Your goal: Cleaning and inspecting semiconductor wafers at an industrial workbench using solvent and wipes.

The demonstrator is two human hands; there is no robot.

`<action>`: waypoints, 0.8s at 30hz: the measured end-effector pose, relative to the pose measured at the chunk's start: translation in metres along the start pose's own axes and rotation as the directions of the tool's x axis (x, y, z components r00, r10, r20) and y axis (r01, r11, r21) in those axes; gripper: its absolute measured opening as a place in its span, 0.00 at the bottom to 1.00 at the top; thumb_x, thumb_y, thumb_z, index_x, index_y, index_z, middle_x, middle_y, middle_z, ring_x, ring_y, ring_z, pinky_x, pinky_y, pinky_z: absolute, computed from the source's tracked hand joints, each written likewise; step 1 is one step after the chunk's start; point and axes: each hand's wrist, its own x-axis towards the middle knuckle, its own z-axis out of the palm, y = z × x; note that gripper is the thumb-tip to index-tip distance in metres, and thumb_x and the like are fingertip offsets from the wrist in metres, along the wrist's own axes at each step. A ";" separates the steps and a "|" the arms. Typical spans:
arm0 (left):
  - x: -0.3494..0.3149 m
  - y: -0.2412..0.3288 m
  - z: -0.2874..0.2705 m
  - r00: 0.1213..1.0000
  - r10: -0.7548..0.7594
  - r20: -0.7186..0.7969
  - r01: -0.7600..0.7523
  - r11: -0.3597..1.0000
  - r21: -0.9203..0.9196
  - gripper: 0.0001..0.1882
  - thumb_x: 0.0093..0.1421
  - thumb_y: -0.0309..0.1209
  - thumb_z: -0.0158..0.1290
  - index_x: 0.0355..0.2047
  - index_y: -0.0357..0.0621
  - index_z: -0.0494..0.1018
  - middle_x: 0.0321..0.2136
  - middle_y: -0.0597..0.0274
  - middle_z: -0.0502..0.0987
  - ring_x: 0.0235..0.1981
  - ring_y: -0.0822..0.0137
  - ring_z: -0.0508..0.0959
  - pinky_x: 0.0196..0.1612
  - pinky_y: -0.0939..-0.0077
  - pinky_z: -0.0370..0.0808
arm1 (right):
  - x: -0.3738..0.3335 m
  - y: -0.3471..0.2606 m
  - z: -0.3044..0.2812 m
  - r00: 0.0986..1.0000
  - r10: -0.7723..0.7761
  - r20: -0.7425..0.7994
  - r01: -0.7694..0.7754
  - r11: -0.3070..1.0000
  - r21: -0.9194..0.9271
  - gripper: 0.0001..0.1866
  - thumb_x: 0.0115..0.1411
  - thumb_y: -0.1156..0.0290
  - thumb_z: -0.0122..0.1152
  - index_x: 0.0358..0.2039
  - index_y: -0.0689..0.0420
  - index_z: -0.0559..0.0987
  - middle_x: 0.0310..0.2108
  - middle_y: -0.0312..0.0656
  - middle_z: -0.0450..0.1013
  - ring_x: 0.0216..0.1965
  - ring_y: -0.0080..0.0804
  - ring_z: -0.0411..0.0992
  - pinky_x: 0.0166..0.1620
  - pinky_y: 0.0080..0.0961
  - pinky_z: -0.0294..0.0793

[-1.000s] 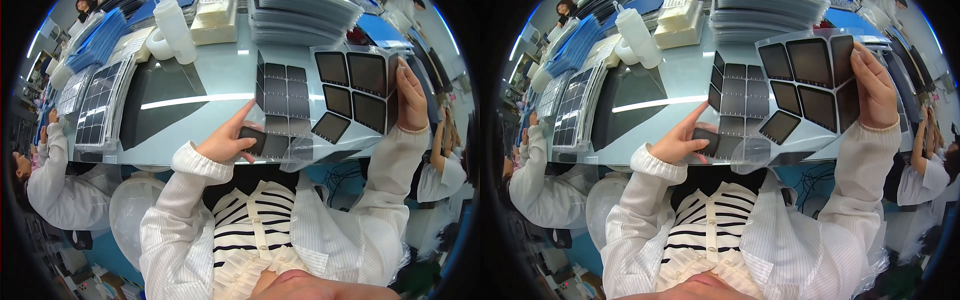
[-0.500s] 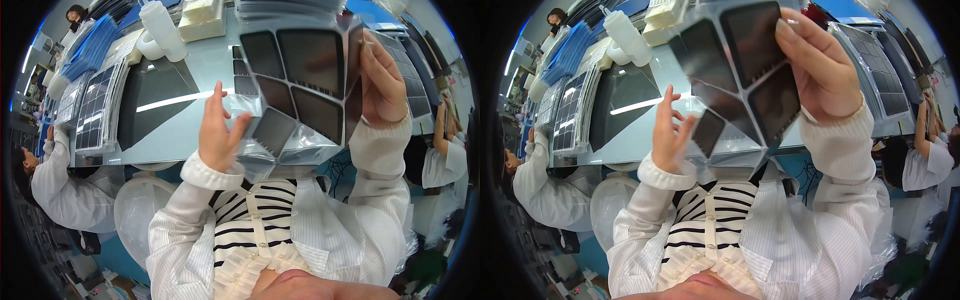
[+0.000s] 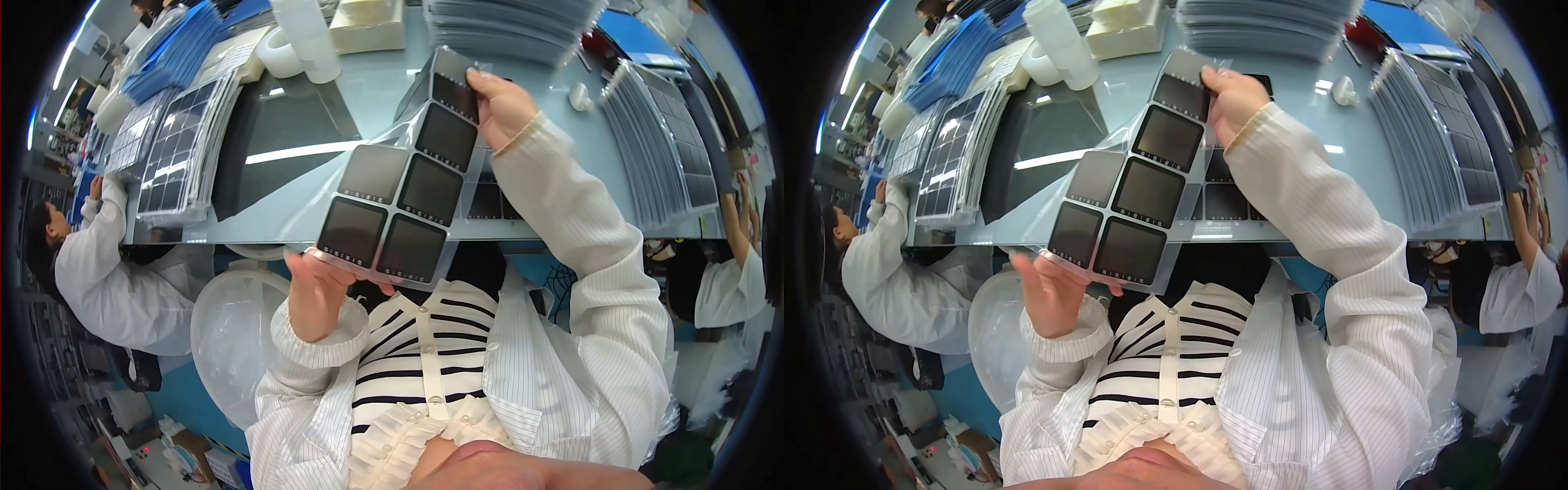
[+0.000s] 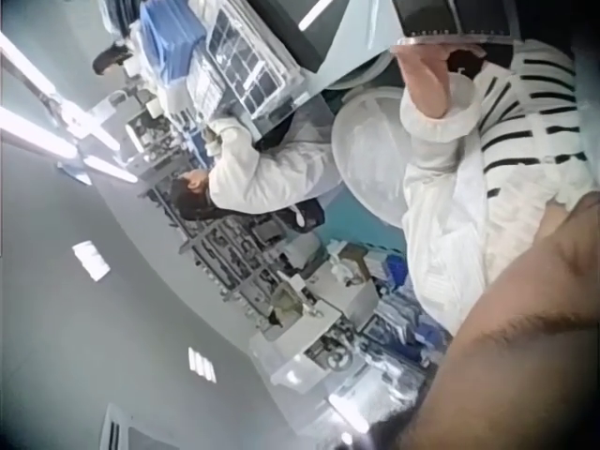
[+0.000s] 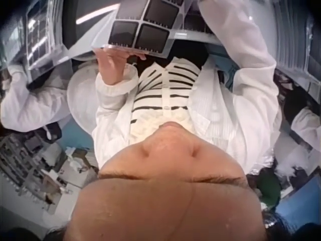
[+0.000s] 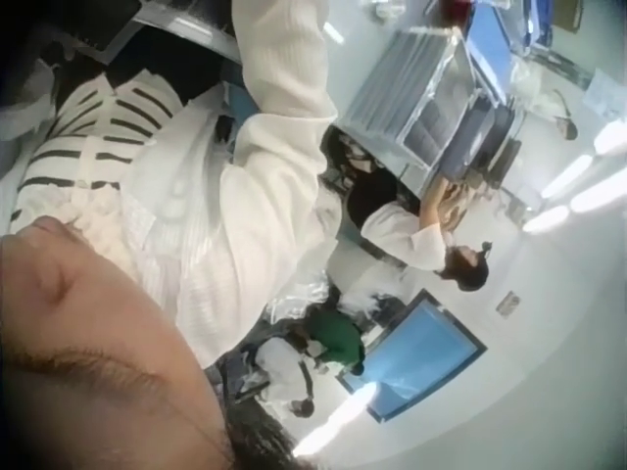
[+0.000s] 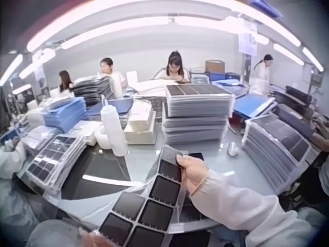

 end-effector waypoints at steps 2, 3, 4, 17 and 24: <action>0.000 0.006 -0.009 0.992 0.089 -0.093 -0.102 0.982 -0.156 0.34 0.66 0.54 0.30 0.44 0.33 0.70 0.39 0.49 0.76 0.34 0.53 0.78 0.31 0.61 0.76 | 0.009 0.019 0.004 0.993 0.111 0.039 -0.112 0.994 0.009 0.08 0.63 0.75 0.49 0.39 0.66 0.71 0.38 0.44 0.72 0.42 0.30 0.72 0.51 0.23 0.71; -0.003 0.010 0.000 0.964 0.103 -0.244 -0.171 0.945 -0.279 0.26 0.67 0.45 0.32 0.41 0.34 0.72 0.37 0.55 0.77 0.33 0.62 0.78 0.35 0.67 0.75 | 0.009 0.028 0.010 0.989 0.145 0.031 -0.144 0.989 -0.038 0.07 0.63 0.75 0.48 0.38 0.65 0.71 0.36 0.43 0.72 0.42 0.29 0.72 0.50 0.25 0.72; -0.008 0.010 -0.003 0.963 0.112 -0.247 -0.179 0.946 -0.271 0.26 0.67 0.45 0.32 0.41 0.34 0.72 0.37 0.55 0.77 0.33 0.62 0.78 0.35 0.67 0.75 | 0.010 0.036 0.012 0.976 0.171 0.134 -0.157 0.982 -0.108 0.13 0.63 0.70 0.51 0.42 0.68 0.71 0.38 0.45 0.73 0.42 0.29 0.72 0.48 0.24 0.73; -0.018 0.026 0.009 0.744 0.558 -0.367 -0.394 0.810 0.434 0.34 0.67 0.53 0.26 0.43 0.32 0.69 0.37 0.56 0.75 0.39 0.70 0.74 0.45 0.76 0.68 | -0.140 0.036 0.069 0.207 -0.196 0.959 0.977 0.091 -0.192 0.30 0.52 0.57 0.63 0.47 0.69 0.71 0.46 0.57 0.69 0.44 0.47 0.71 0.46 0.34 0.72; 0.012 0.024 0.028 0.772 0.513 -0.375 -0.242 0.783 0.573 0.25 0.69 0.43 0.31 0.37 0.31 0.69 0.26 0.63 0.70 0.24 0.74 0.67 0.29 0.81 0.64 | -0.151 0.055 0.059 0.440 -0.307 0.844 0.895 0.221 -0.387 0.28 0.52 0.62 0.64 0.46 0.72 0.71 0.39 0.57 0.74 0.36 0.46 0.77 0.39 0.27 0.76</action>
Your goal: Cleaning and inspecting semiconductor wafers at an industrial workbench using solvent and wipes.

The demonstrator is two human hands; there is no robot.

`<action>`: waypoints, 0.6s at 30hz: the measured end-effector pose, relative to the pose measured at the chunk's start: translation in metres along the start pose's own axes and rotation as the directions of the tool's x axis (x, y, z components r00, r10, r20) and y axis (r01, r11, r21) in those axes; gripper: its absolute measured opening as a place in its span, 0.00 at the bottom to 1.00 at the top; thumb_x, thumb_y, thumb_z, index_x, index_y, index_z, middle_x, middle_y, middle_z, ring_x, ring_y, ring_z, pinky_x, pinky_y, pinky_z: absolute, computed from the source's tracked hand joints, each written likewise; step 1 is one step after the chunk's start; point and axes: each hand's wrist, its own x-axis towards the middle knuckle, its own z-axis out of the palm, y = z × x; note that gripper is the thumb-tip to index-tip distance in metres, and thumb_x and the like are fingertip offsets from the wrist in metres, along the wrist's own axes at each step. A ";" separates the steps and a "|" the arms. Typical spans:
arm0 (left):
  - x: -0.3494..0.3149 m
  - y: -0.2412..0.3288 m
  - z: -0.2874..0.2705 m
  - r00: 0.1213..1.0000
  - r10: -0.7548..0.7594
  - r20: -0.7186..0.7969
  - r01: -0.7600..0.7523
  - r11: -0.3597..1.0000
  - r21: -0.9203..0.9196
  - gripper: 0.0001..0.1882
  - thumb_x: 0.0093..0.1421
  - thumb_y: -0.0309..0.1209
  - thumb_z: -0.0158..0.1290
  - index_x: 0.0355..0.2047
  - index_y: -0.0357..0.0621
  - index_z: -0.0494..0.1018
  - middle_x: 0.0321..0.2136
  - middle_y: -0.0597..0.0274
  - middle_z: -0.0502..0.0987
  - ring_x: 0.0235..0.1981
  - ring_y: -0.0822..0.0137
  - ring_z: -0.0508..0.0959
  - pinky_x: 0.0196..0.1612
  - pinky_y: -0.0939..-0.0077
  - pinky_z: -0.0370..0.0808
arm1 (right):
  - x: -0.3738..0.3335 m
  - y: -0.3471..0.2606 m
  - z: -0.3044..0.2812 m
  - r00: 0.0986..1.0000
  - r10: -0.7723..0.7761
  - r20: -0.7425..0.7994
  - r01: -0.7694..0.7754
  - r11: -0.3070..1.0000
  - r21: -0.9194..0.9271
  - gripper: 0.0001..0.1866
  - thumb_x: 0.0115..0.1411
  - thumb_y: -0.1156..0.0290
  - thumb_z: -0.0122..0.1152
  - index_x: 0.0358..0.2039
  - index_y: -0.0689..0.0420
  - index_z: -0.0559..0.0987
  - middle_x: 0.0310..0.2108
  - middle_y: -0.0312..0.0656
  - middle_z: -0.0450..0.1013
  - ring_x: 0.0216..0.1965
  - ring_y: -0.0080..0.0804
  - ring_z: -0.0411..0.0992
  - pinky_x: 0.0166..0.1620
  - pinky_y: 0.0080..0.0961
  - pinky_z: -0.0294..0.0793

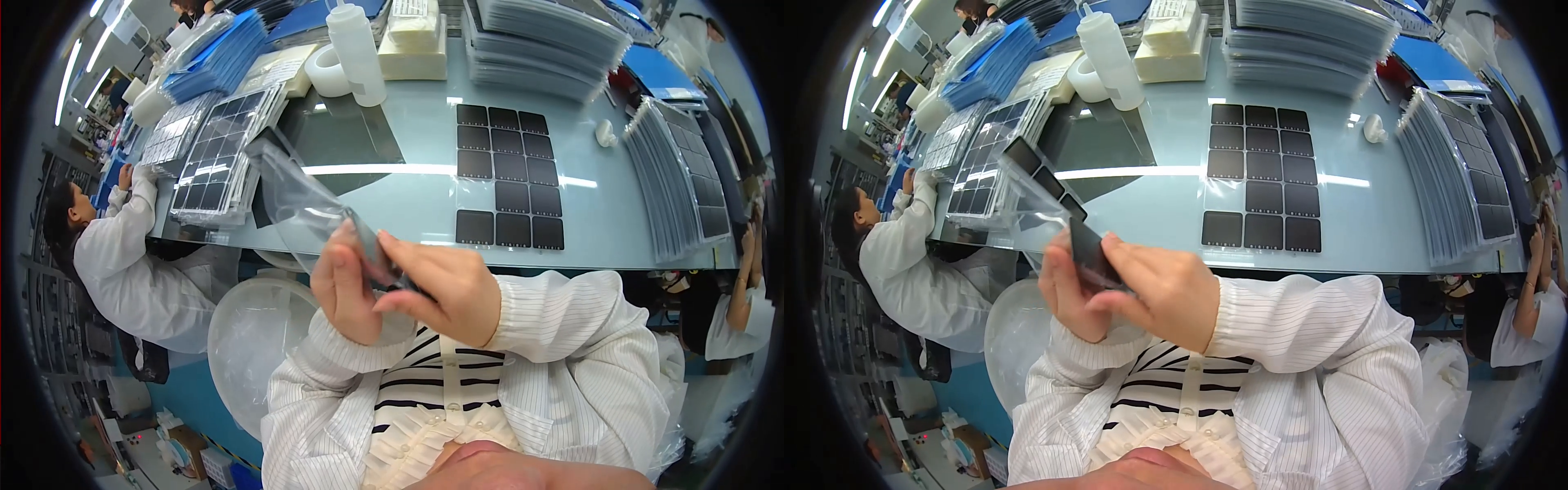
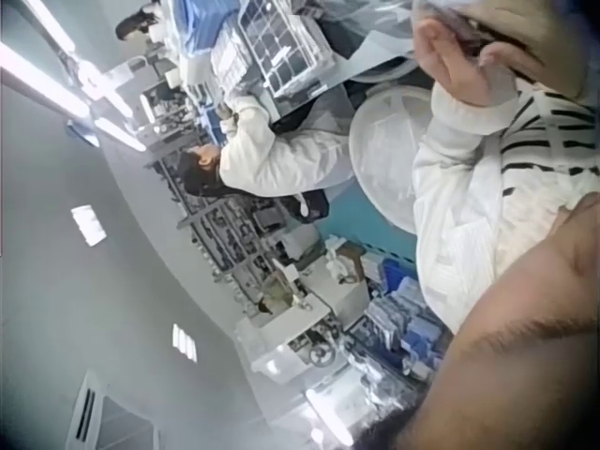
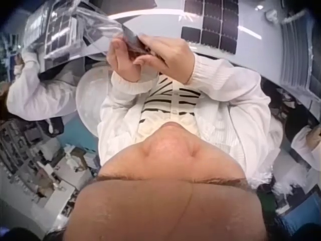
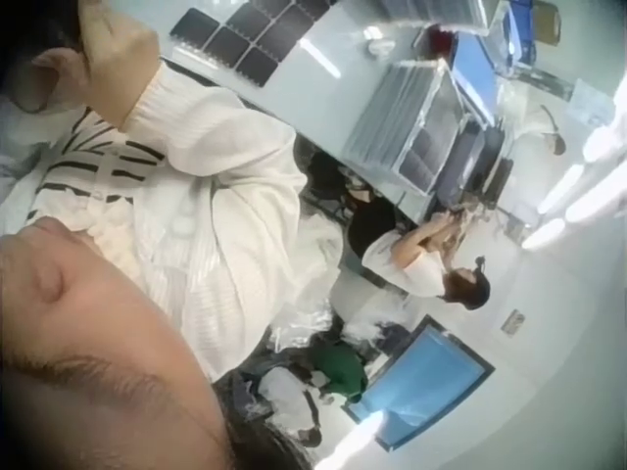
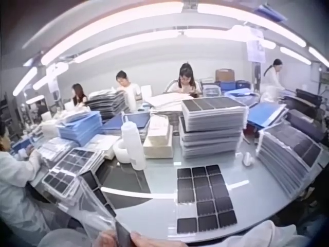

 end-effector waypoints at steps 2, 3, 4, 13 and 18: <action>0.007 -0.010 0.001 0.989 0.100 0.105 -0.093 0.993 -0.075 0.24 0.69 0.41 0.33 0.28 0.34 0.68 0.23 0.62 0.68 0.21 0.73 0.67 0.28 0.81 0.64 | 0.001 0.005 -0.006 0.984 0.175 0.046 -0.180 0.966 0.186 0.24 0.54 0.69 0.63 0.48 0.71 0.71 0.38 0.56 0.75 0.36 0.44 0.77 0.39 0.25 0.75; 0.009 -0.011 -0.001 0.989 0.105 0.104 -0.098 0.992 -0.073 0.24 0.69 0.41 0.33 0.28 0.34 0.68 0.23 0.62 0.68 0.21 0.73 0.67 0.28 0.81 0.64 | 0.001 0.007 -0.008 0.985 0.169 0.045 -0.175 0.967 0.187 0.24 0.54 0.69 0.63 0.48 0.71 0.71 0.38 0.56 0.75 0.36 0.44 0.77 0.39 0.25 0.75; 0.012 -0.011 -0.004 0.976 0.158 0.150 -0.162 0.987 0.012 0.24 0.69 0.41 0.33 0.25 0.35 0.67 0.22 0.61 0.68 0.21 0.72 0.67 0.27 0.81 0.64 | 0.002 0.008 -0.010 0.975 0.213 0.066 -0.224 0.933 0.283 0.22 0.56 0.70 0.60 0.48 0.70 0.71 0.37 0.54 0.75 0.35 0.41 0.77 0.38 0.24 0.75; 0.014 -0.014 -0.006 0.931 0.212 0.298 -0.249 0.964 0.092 0.24 0.69 0.40 0.33 0.23 0.36 0.68 0.21 0.57 0.69 0.20 0.68 0.69 0.25 0.78 0.64 | 0.007 0.011 -0.021 0.968 0.250 -0.028 -0.236 0.940 0.247 0.09 0.61 0.71 0.52 0.34 0.65 0.75 0.20 0.47 0.69 0.21 0.34 0.69 0.25 0.23 0.68; 0.016 -0.009 -0.009 0.899 0.232 0.370 -0.326 0.920 0.215 0.26 0.68 0.42 0.32 0.22 0.36 0.68 0.20 0.56 0.70 0.21 0.65 0.70 0.27 0.75 0.67 | 0.018 0.027 -0.033 0.961 0.187 -0.205 -0.172 0.981 0.089 0.14 0.63 0.73 0.48 0.21 0.63 0.72 0.12 0.41 0.64 0.13 0.23 0.62 0.17 0.19 0.57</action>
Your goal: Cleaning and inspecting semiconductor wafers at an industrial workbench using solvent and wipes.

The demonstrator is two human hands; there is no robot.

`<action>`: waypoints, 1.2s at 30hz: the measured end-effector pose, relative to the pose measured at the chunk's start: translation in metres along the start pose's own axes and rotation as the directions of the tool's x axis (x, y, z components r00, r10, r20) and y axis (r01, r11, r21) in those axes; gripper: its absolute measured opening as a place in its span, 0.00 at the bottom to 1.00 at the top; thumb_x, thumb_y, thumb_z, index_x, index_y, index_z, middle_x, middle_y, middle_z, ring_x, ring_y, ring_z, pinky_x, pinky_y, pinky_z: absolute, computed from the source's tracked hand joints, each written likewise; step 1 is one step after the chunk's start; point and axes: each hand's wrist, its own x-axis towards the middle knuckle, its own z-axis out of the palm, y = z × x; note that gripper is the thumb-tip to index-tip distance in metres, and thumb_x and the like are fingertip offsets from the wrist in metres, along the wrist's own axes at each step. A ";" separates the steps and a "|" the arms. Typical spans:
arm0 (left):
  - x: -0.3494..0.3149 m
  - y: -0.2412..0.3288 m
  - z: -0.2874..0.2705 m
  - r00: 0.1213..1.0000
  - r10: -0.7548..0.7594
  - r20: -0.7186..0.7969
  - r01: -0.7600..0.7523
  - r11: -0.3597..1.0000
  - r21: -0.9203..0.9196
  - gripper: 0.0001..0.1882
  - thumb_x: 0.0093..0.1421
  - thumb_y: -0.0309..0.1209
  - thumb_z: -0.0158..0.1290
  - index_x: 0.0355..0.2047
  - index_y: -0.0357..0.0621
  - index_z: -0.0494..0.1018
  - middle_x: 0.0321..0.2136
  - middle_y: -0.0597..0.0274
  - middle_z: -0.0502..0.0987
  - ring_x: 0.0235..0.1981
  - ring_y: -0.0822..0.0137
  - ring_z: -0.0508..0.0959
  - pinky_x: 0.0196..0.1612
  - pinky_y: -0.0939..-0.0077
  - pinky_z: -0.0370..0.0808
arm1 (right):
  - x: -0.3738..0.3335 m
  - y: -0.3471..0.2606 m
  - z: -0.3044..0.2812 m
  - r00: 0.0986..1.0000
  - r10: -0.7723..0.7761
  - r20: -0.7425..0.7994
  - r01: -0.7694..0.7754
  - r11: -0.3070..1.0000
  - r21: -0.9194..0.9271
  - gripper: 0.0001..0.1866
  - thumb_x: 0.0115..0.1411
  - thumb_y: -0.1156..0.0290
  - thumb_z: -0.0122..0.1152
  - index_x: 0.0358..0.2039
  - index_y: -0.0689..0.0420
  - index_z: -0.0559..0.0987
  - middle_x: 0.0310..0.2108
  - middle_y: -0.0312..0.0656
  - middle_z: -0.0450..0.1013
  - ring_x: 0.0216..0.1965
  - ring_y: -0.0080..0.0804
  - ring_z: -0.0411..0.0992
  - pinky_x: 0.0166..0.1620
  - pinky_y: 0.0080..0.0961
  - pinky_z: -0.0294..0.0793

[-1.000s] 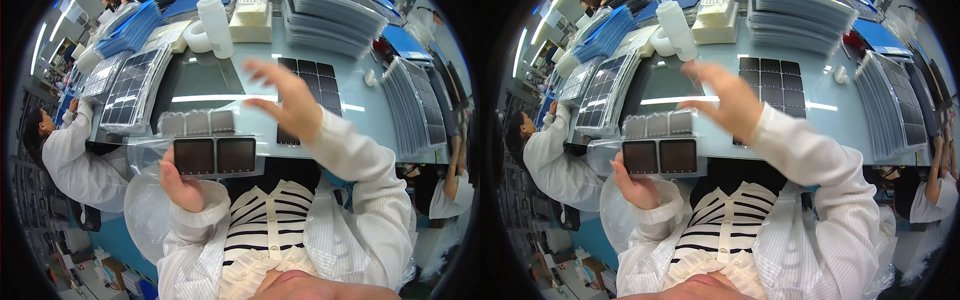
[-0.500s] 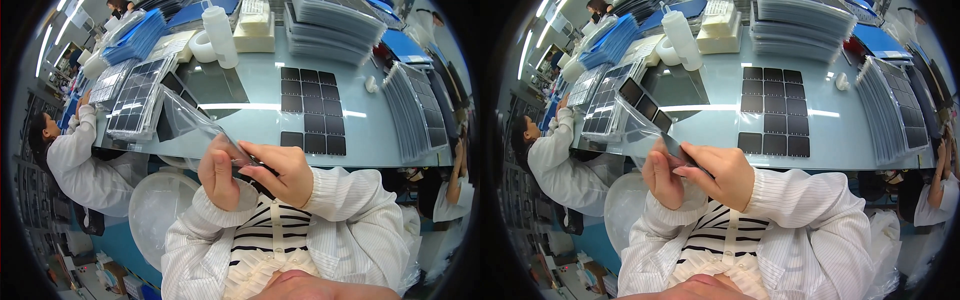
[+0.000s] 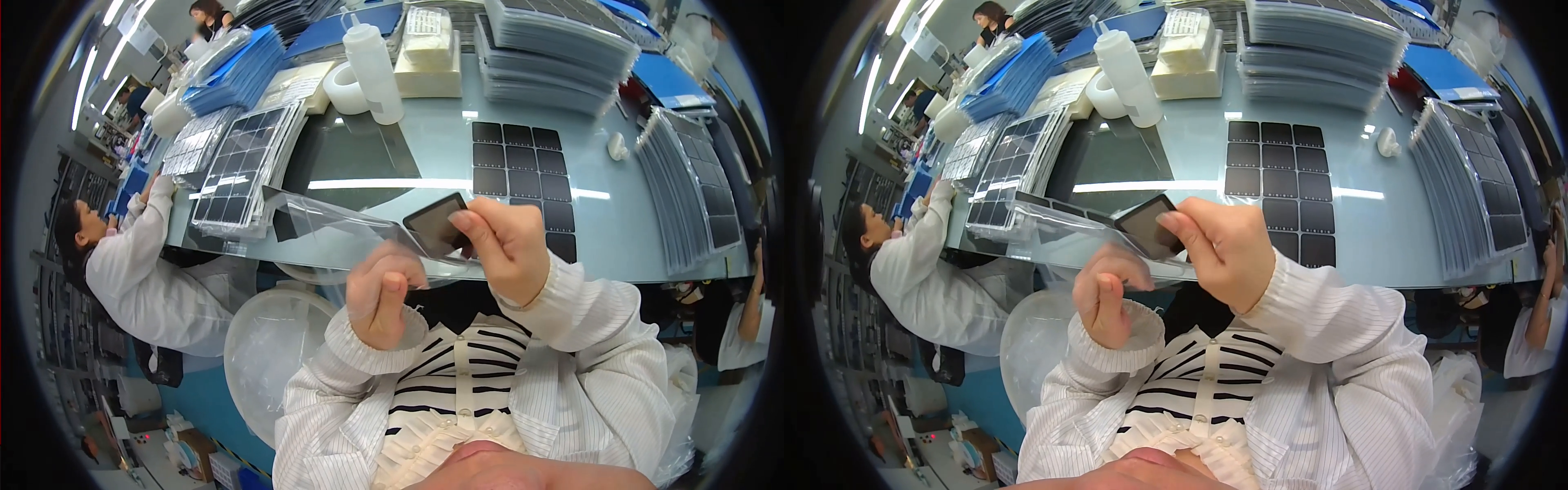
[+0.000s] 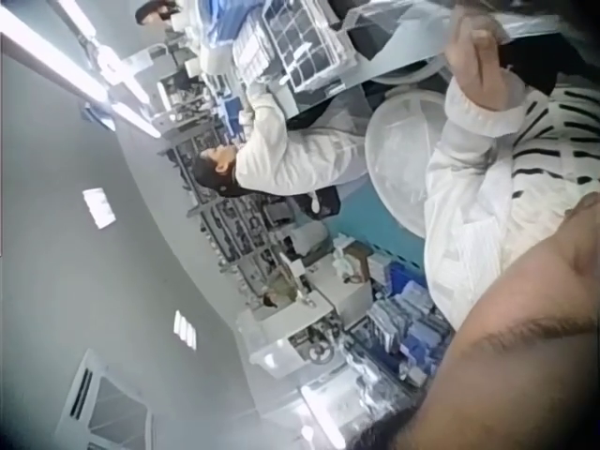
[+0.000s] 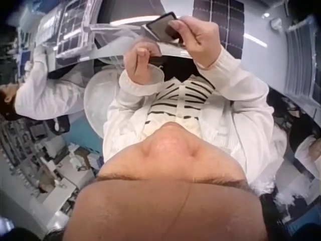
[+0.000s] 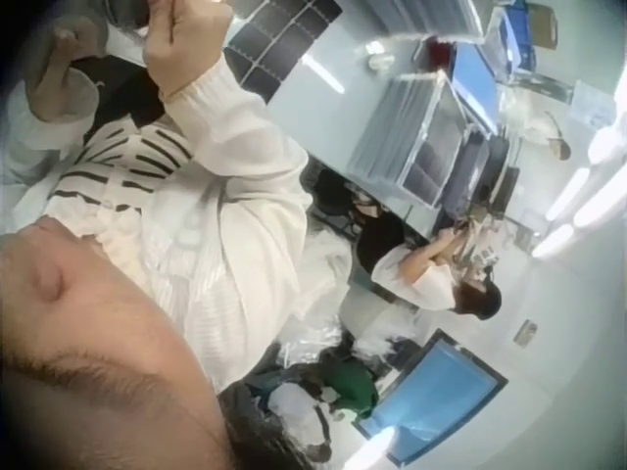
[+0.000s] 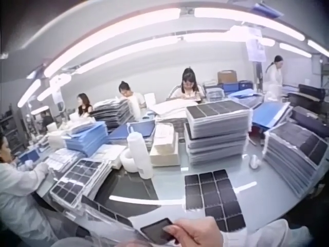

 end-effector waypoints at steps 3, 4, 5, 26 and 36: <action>-0.019 0.003 -0.021 0.973 0.058 -0.224 -0.064 0.998 -0.021 0.26 0.69 0.42 0.33 0.19 0.39 0.67 0.22 0.57 0.71 0.27 0.66 0.71 0.33 0.73 0.67 | 0.027 0.031 -0.035 0.895 0.396 -0.205 -0.266 0.843 0.468 0.13 0.64 0.71 0.48 0.26 0.61 0.77 0.21 0.39 0.74 0.20 0.26 0.74 0.21 0.16 0.65; -0.019 0.007 -0.024 0.948 0.005 -0.317 -0.051 0.989 -0.137 0.26 0.68 0.43 0.33 0.20 0.40 0.67 0.24 0.57 0.71 0.29 0.66 0.71 0.36 0.72 0.66 | 0.033 0.051 -0.061 0.864 0.388 -0.320 -0.244 0.880 0.408 0.13 0.64 0.70 0.48 0.28 0.61 0.78 0.24 0.39 0.76 0.23 0.28 0.77 0.23 0.16 0.68; -0.016 0.010 -0.024 0.913 -0.061 -0.402 -0.048 0.966 -0.256 0.26 0.68 0.44 0.33 0.20 0.40 0.67 0.26 0.57 0.71 0.32 0.65 0.70 0.39 0.71 0.66 | 0.030 0.060 -0.077 0.875 0.349 -0.334 -0.283 0.931 0.230 0.11 0.63 0.70 0.49 0.31 0.62 0.79 0.25 0.41 0.77 0.24 0.29 0.77 0.25 0.18 0.70; 0.001 -0.123 -0.121 0.759 -0.531 -0.377 0.347 0.820 -0.456 0.24 0.67 0.44 0.37 0.47 0.35 0.69 0.45 0.54 0.74 0.42 0.62 0.76 0.39 0.70 0.75 | -0.051 0.111 -0.024 0.922 -0.201 0.330 0.376 0.662 -0.648 0.13 0.50 0.69 0.64 0.35 0.63 0.78 0.38 0.47 0.75 0.41 0.40 0.75 0.43 0.29 0.77; -0.051 -0.117 -0.113 0.593 -0.598 -0.539 0.649 0.751 -0.119 0.20 0.58 0.28 0.55 0.49 0.36 0.65 0.31 0.61 0.74 0.15 0.80 0.65 0.16 0.88 0.63 | -0.041 0.114 -0.019 0.945 -0.121 0.303 0.305 0.654 -0.692 0.14 0.50 0.67 0.64 0.35 0.62 0.79 0.38 0.45 0.75 0.41 0.37 0.75 0.44 0.29 0.76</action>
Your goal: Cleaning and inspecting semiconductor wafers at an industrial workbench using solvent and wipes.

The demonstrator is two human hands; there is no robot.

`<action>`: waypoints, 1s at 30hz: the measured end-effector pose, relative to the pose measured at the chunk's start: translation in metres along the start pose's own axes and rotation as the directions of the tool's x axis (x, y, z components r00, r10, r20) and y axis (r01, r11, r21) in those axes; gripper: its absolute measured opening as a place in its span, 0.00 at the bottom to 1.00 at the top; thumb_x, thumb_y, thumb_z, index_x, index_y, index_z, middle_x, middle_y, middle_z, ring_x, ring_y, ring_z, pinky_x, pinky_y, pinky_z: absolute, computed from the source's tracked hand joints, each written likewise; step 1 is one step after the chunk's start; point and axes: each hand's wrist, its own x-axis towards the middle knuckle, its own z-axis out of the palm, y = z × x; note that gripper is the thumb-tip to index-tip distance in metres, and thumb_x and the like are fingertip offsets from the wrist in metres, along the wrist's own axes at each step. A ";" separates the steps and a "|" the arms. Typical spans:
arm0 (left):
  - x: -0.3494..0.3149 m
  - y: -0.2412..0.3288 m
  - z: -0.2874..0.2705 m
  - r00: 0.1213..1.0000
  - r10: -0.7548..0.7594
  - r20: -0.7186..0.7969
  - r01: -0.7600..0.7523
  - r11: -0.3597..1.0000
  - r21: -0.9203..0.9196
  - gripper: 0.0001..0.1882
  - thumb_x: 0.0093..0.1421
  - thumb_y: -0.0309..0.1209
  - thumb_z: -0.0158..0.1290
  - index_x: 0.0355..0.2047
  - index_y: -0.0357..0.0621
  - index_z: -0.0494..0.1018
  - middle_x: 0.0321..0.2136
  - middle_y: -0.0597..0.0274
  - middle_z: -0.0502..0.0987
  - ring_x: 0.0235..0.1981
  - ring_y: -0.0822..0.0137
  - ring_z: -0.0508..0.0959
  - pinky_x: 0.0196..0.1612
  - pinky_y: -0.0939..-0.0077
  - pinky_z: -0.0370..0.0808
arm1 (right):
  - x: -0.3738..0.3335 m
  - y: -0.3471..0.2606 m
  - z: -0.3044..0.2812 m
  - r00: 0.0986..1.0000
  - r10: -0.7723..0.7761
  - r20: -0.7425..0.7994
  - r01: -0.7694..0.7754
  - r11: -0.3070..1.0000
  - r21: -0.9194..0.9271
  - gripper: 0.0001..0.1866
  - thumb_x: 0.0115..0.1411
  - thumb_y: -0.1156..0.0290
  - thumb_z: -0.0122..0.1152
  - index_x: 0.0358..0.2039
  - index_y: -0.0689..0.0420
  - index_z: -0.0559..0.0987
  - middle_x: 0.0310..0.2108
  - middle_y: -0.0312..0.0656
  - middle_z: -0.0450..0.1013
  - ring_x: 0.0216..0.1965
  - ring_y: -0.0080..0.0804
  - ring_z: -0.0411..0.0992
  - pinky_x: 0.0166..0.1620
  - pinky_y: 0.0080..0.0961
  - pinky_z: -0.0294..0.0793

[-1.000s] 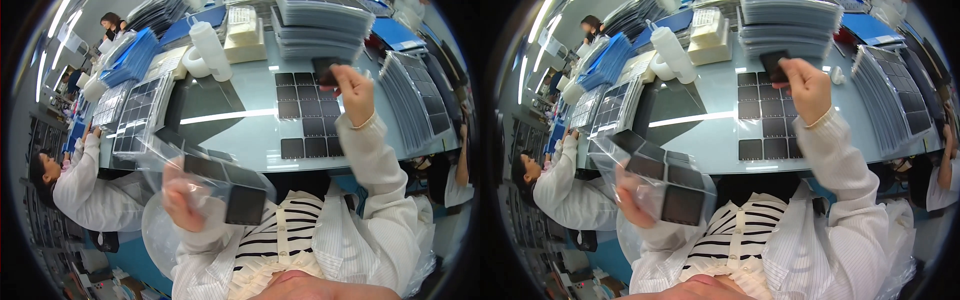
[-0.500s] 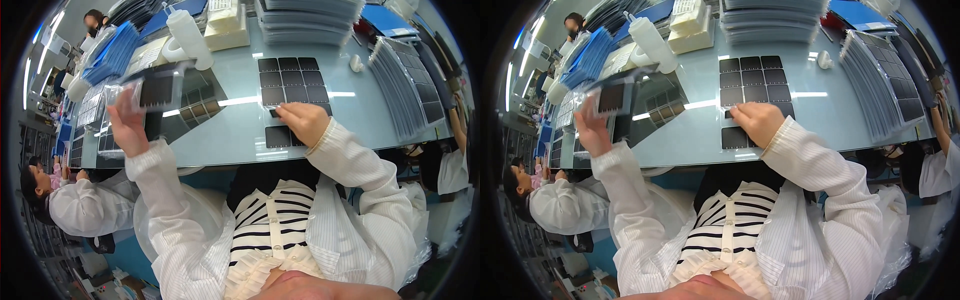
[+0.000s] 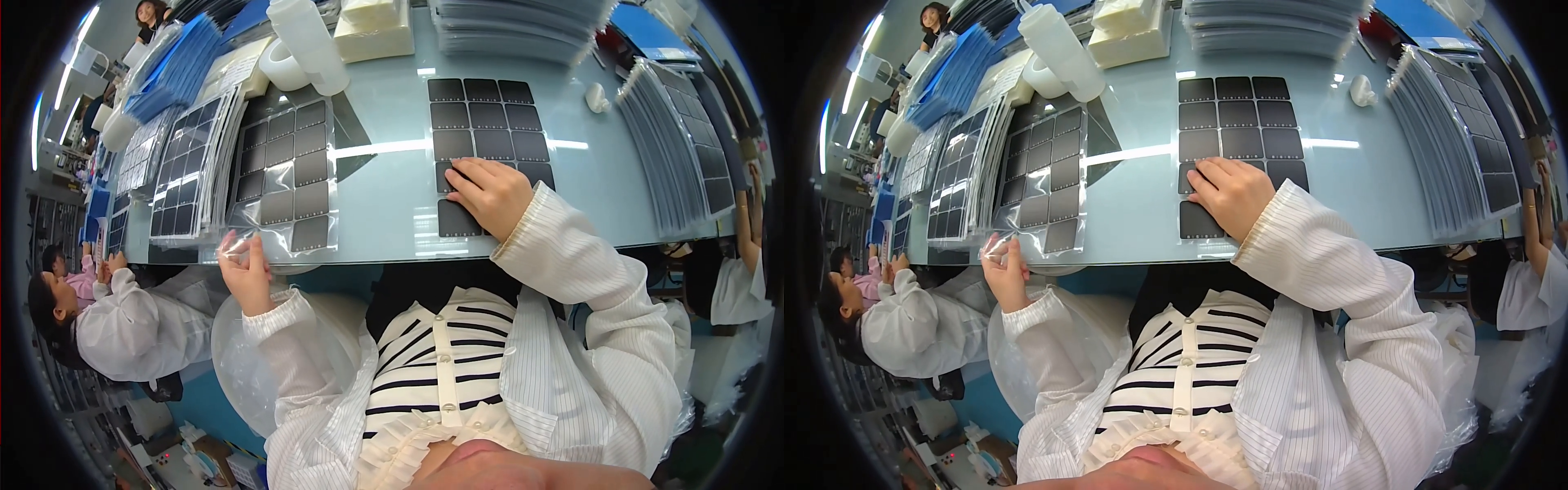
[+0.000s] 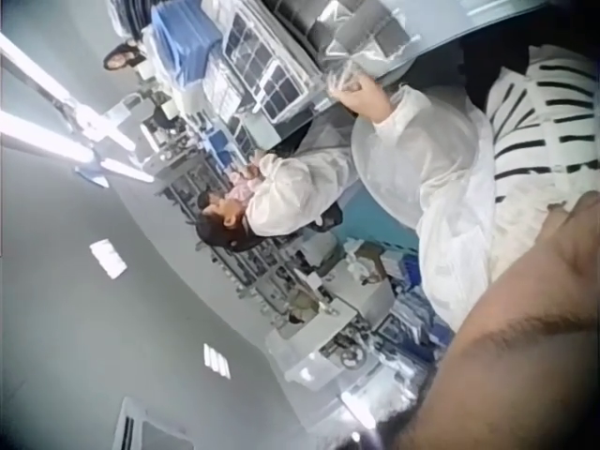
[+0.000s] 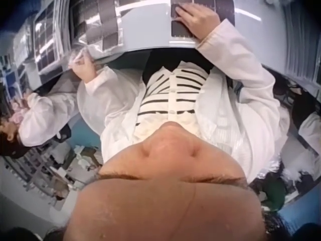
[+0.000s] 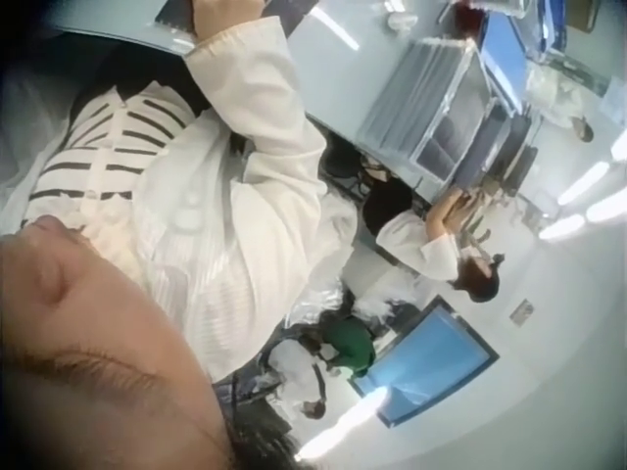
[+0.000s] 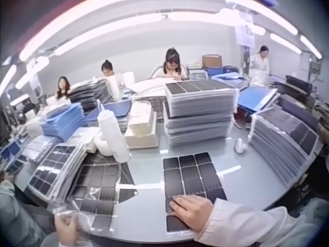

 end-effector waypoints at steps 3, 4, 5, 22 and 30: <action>-0.005 -0.004 -0.002 0.981 0.184 -0.055 -0.169 0.964 0.206 0.29 0.54 0.32 0.60 0.54 0.40 0.62 0.34 0.60 0.72 0.15 0.78 0.66 0.17 0.85 0.63 | -0.001 0.001 0.000 1.000 -0.006 -0.004 0.006 1.000 0.003 0.14 0.50 0.67 0.64 0.35 0.62 0.79 0.38 0.46 0.75 0.41 0.38 0.75 0.44 0.29 0.76; -0.010 0.000 0.002 0.960 0.265 -0.093 -0.222 0.919 0.325 0.31 0.53 0.32 0.61 0.55 0.42 0.61 0.35 0.61 0.72 0.18 0.77 0.67 0.21 0.84 0.65 | -0.001 0.001 0.000 1.000 -0.018 -0.008 0.018 1.000 -0.001 0.14 0.50 0.67 0.64 0.35 0.62 0.79 0.38 0.46 0.75 0.41 0.38 0.75 0.44 0.30 0.76; -0.014 0.006 0.006 0.930 0.348 -0.120 -0.265 0.858 0.440 0.34 0.51 0.32 0.63 0.57 0.44 0.60 0.36 0.62 0.71 0.21 0.76 0.68 0.25 0.83 0.66 | -0.001 0.001 -0.001 1.000 -0.014 -0.004 0.014 1.000 -0.002 0.14 0.50 0.67 0.64 0.35 0.62 0.79 0.38 0.46 0.75 0.41 0.38 0.75 0.44 0.30 0.76; -0.088 0.046 0.144 0.453 0.523 0.722 -0.786 0.617 0.046 0.26 0.53 0.29 0.56 0.52 0.39 0.67 0.53 0.49 0.68 0.55 0.47 0.66 0.55 0.62 0.64 | -0.007 0.019 -0.022 0.995 0.075 0.068 -0.090 0.965 0.247 0.18 0.52 0.68 0.63 0.42 0.60 0.76 0.45 0.48 0.73 0.49 0.43 0.71 0.50 0.31 0.72; -0.084 0.057 0.153 0.393 0.323 0.861 -0.878 0.409 0.248 0.29 0.57 0.37 0.50 0.59 0.46 0.60 0.59 0.63 0.63 0.62 0.55 0.58 0.63 0.48 0.45 | -0.056 0.147 -0.094 0.696 0.699 -0.161 -0.698 0.712 0.073 0.22 0.55 0.66 0.62 0.49 0.63 0.74 0.43 0.47 0.75 0.42 0.33 0.74 0.44 0.25 0.72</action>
